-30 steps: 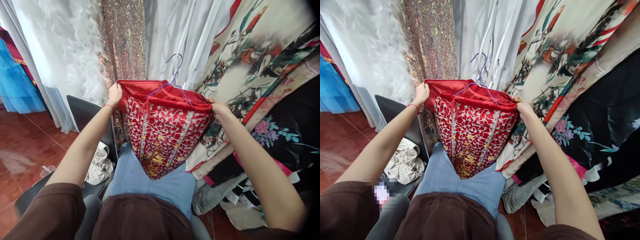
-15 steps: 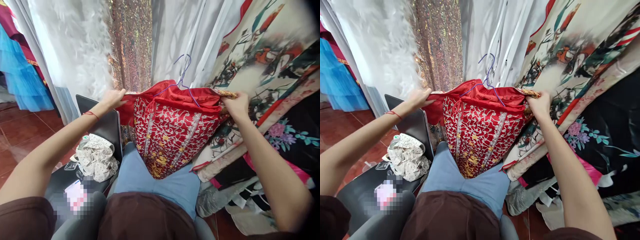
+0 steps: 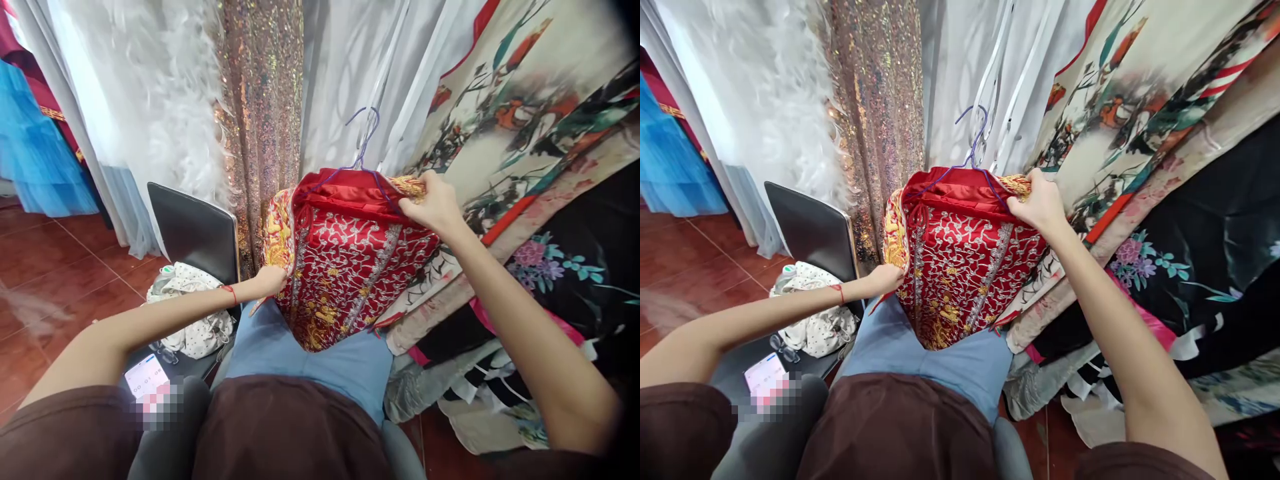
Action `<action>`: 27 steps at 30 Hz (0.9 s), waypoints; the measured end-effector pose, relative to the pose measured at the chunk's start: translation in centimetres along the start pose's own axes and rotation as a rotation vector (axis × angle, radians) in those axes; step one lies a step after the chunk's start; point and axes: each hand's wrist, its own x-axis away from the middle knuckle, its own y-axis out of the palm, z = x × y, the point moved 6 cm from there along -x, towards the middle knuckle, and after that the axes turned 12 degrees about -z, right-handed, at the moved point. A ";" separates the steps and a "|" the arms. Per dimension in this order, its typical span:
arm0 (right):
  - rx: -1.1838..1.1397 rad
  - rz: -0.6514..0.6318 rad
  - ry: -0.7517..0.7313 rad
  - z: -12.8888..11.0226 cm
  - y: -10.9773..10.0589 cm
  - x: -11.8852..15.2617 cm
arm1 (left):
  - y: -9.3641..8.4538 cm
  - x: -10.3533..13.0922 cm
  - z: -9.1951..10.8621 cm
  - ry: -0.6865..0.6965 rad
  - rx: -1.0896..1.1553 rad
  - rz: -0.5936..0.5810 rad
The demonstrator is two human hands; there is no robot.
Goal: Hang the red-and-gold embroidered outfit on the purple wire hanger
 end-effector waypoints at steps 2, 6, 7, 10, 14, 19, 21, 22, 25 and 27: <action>0.024 -0.039 -0.058 -1.0 0.7 -0.1 | 1.9 0.9 1.9 0.095 -0.034 -0.033; -0.004 -0.019 -0.130 -0.8 0.9 -0.9 | 2.7 2.0 5.5 0.228 -0.067 -0.046; -0.019 -0.004 -0.144 -0.5 0.9 -1.1 | 1.7 2.0 6.1 0.242 -0.086 -0.028; -0.048 0.009 -0.187 -0.2 1.0 -1.4 | -4.8 1.7 7.8 0.276 -0.140 0.171; -0.098 0.002 -0.268 -1.3 1.4 -0.9 | -18.0 2.0 10.1 0.330 -0.125 0.794; -0.150 -0.032 -0.327 -1.8 0.7 -0.2 | -25.9 -2.7 12.6 0.449 -0.207 0.919; -0.177 -0.067 -0.304 -1.1 0.4 -0.3 | -26.4 -5.5 12.7 0.478 -0.183 0.838; -0.193 -0.070 -0.281 -0.6 0.3 -0.3 | -26.4 -6.5 12.6 0.485 -0.164 0.822; -0.256 0.004 -0.164 1.4 0.3 -0.1 | -26.0 -8.0 11.9 0.484 -0.116 0.864; -0.314 0.052 -0.056 2.8 1.2 0.7 | -25.5 -8.0 11.5 0.478 -0.086 0.912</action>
